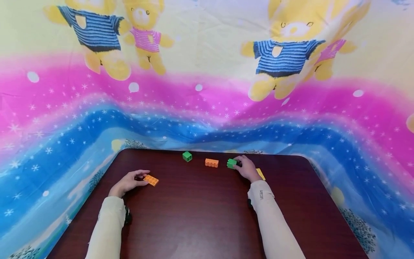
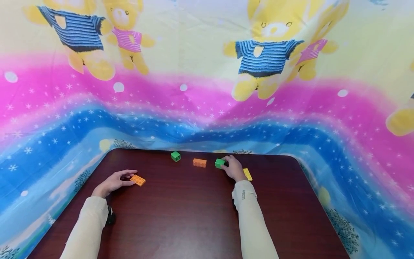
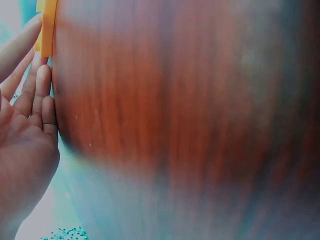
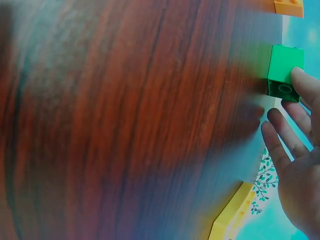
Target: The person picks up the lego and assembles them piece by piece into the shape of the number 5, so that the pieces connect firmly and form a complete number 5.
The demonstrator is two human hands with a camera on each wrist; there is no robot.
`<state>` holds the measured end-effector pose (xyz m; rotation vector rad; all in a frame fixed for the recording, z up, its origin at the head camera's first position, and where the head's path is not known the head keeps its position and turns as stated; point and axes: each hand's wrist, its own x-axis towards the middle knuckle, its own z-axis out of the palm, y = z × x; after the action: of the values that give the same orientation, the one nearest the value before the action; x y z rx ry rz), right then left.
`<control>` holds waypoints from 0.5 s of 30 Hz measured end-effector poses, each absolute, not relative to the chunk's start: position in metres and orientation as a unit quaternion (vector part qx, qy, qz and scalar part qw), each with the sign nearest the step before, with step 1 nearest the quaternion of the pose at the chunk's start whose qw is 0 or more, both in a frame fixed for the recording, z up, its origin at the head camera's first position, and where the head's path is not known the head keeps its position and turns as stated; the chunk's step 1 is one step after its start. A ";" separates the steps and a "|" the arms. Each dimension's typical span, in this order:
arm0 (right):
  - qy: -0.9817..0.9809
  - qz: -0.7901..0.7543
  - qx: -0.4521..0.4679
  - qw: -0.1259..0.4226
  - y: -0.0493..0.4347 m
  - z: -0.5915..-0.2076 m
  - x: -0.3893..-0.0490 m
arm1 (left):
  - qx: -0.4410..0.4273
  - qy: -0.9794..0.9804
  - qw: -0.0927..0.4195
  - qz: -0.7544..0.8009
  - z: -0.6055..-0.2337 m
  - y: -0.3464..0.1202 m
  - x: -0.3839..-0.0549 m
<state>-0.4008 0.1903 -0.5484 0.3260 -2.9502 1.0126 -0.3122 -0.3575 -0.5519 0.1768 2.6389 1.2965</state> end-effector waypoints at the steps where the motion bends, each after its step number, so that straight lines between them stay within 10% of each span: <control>1: -0.940 0.325 0.102 0.002 0.190 -0.548 -0.400 | 0.062 0.894 0.096 0.433 -0.552 -0.357 -0.312; 15: -0.941 0.324 0.099 0.003 0.187 -0.543 -0.394 | 0.040 0.909 0.079 0.407 -0.550 -0.353 -0.307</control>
<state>-0.3936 0.1868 -0.5429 0.3120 -2.9504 1.0168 -0.3075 -0.3525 -0.5499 0.1191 2.7214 1.2188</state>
